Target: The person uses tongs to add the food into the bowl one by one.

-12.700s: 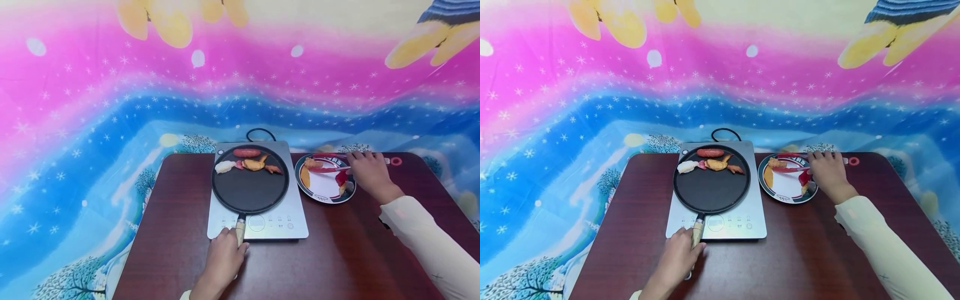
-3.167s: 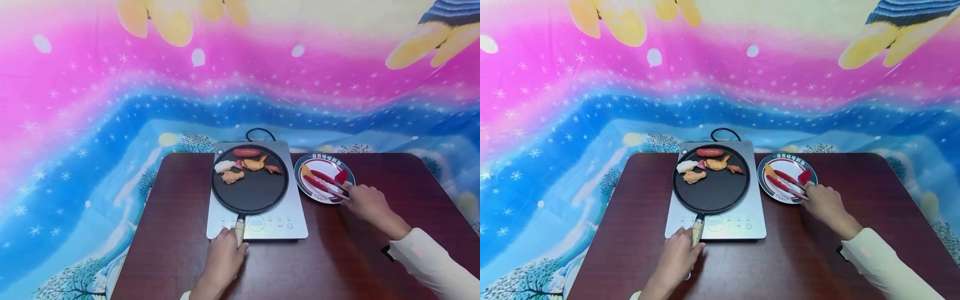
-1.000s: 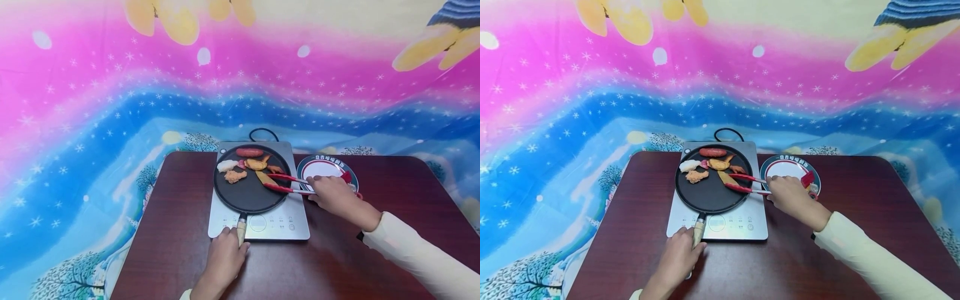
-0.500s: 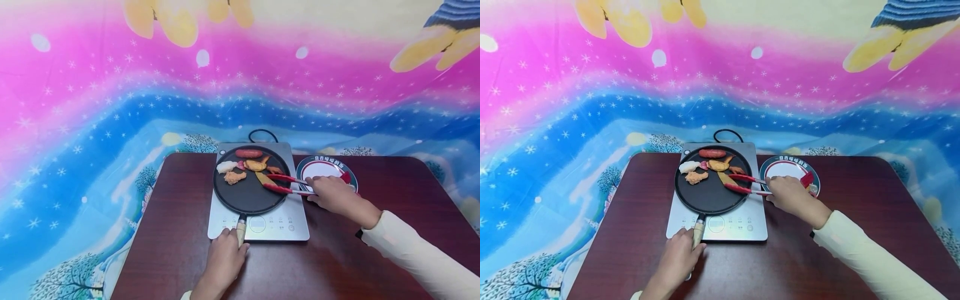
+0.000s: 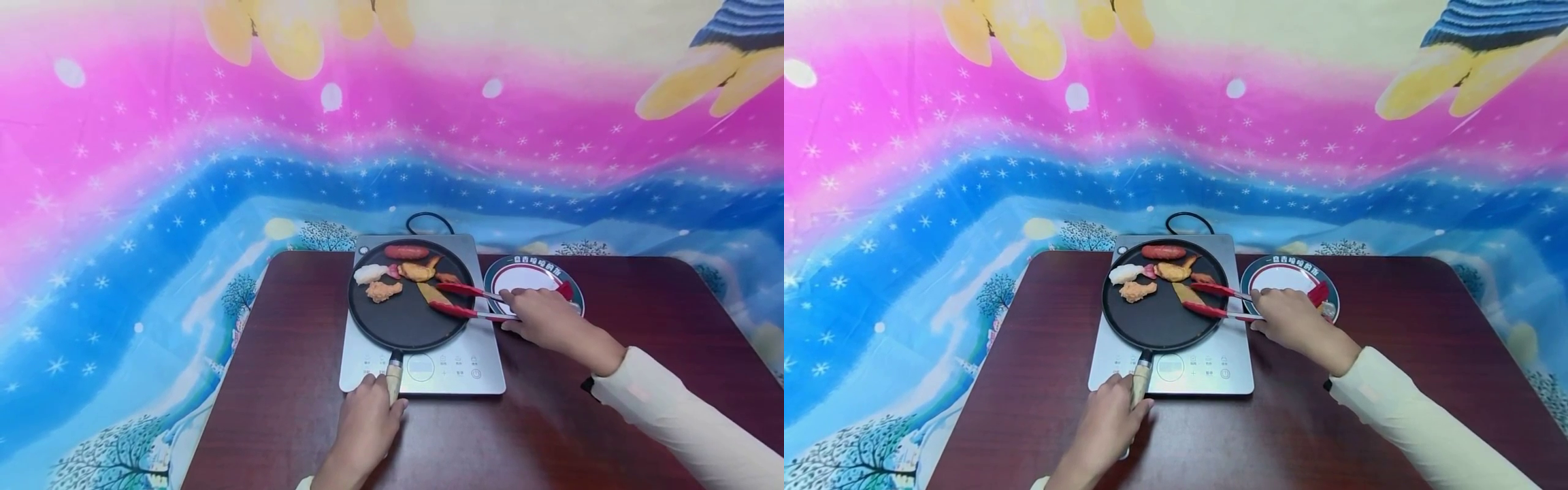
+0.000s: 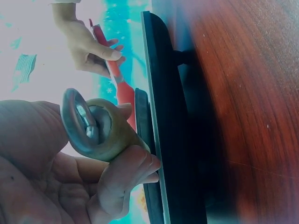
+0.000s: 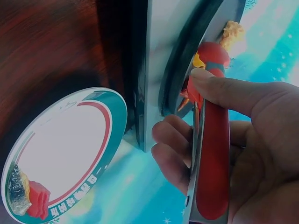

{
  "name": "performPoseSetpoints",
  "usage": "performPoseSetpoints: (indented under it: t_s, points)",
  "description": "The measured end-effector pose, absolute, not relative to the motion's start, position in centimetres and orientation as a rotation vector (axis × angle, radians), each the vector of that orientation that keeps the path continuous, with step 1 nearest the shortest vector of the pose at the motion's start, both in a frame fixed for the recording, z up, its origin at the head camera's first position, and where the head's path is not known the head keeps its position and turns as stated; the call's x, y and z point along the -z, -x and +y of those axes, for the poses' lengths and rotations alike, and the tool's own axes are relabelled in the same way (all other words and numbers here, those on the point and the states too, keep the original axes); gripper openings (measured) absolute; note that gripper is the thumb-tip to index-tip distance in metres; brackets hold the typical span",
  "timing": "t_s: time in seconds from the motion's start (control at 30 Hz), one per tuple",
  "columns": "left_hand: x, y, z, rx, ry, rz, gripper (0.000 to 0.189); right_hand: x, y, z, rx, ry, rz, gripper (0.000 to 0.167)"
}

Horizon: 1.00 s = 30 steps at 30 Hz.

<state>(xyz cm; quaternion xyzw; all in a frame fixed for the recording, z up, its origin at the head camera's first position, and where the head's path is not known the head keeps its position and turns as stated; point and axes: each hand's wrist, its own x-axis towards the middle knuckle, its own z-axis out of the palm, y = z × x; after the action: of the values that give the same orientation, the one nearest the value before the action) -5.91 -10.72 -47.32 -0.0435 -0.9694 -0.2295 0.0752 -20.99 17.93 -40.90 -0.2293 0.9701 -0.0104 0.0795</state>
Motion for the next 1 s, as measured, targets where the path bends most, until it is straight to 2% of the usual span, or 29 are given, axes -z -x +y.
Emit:
performPoseSetpoints:
  t_s: [0.2,0.43,0.7,0.9,1.0]
  points:
    - [47.4,5.9,-10.7,0.679,0.134,-2.897,0.031,40.2,20.8,18.3,0.1,0.686,2.909,0.063]
    - [47.3,5.9,-10.7,0.693,0.118,-2.915,0.031,38.8,21.1,20.6,0.206,0.692,2.994,0.055]
    - [47.1,6.0,-10.7,0.711,0.108,-2.937,0.034,37.7,22.1,24.9,0.183,0.376,2.987,0.081]
    - [47.1,5.9,-10.7,0.704,0.12,-2.924,0.035,38.4,21.7,27.7,0.215,0.116,2.944,0.061]
    - [47.0,5.9,-10.7,0.699,0.128,-2.921,0.034,38.8,21.3,28.6,0.203,0.023,2.912,0.06]
